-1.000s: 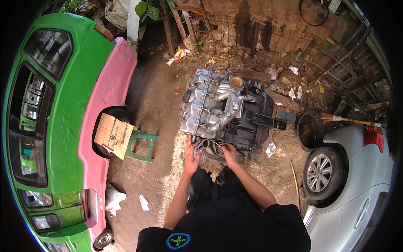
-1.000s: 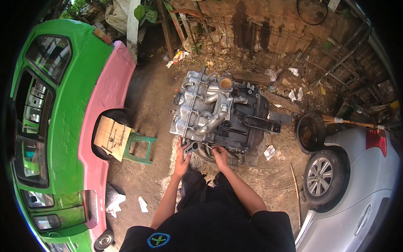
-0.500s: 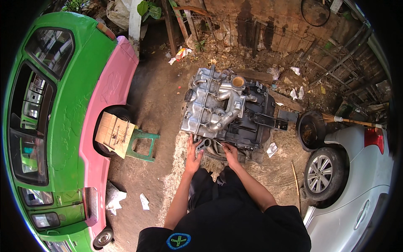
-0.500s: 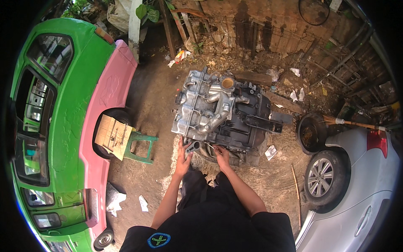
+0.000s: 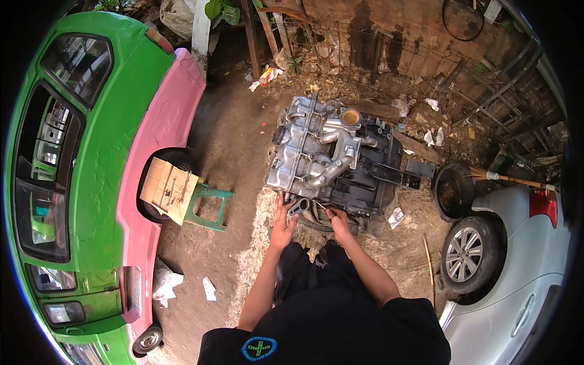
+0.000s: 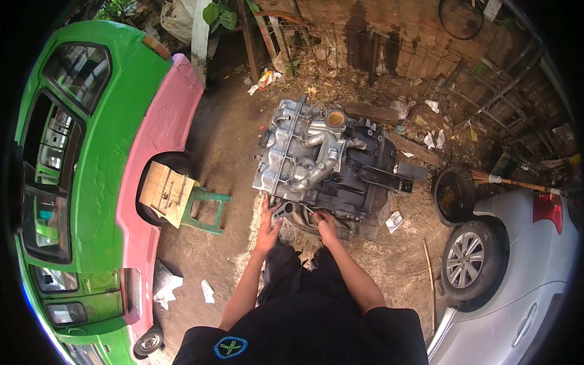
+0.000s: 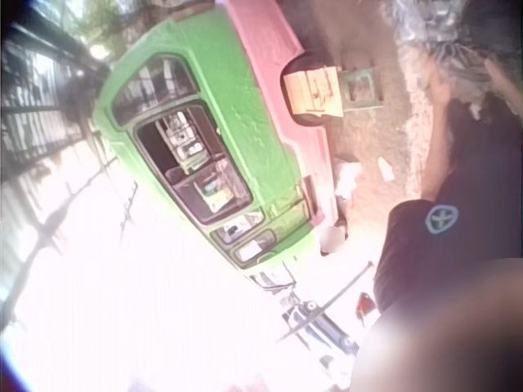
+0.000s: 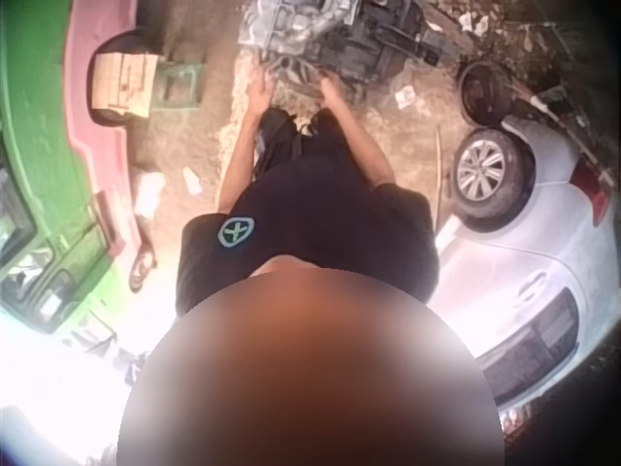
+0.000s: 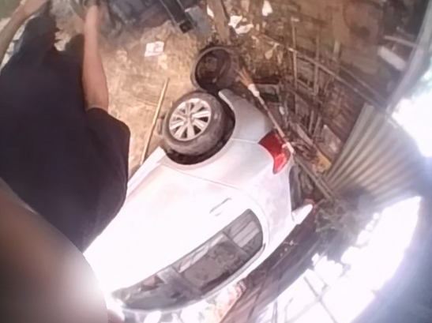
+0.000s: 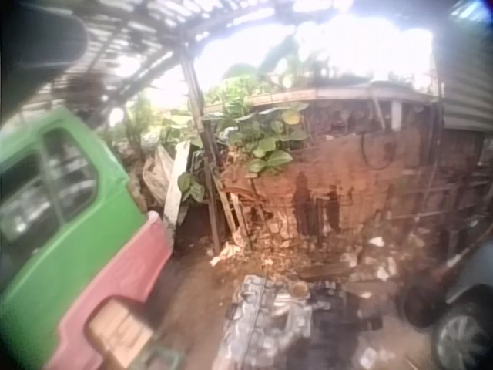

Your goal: The person works on a car engine block placed on the ground, using a wrench to loosen and remove bolts from the exhaust manifold. They repeatedly reach for tools and fasteners, then place them on a nearby cardboard sheet.

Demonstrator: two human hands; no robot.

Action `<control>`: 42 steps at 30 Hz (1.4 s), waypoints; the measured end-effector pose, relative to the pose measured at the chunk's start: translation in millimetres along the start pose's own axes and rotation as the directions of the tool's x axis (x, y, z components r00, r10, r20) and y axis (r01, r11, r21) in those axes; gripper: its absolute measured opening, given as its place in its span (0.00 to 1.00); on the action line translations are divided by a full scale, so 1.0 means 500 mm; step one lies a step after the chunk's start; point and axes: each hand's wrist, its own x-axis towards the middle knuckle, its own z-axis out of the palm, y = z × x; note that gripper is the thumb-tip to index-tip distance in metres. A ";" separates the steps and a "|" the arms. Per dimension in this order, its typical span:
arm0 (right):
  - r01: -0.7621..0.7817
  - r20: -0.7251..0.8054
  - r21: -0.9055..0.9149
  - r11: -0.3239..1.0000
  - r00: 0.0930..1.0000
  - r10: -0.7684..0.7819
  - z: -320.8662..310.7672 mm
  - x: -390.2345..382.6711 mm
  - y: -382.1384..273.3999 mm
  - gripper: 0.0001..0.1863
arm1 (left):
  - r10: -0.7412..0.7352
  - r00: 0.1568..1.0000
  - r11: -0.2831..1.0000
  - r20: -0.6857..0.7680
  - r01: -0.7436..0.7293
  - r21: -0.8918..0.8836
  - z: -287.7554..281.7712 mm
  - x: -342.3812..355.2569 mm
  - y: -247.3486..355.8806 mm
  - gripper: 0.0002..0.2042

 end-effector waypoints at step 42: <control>-0.209 0.078 0.028 0.978 0.975 0.206 -0.020 0.007 -0.038 0.11 | 0.047 0.999 0.999 0.003 -0.047 0.011 -0.004 0.003 -0.001 0.22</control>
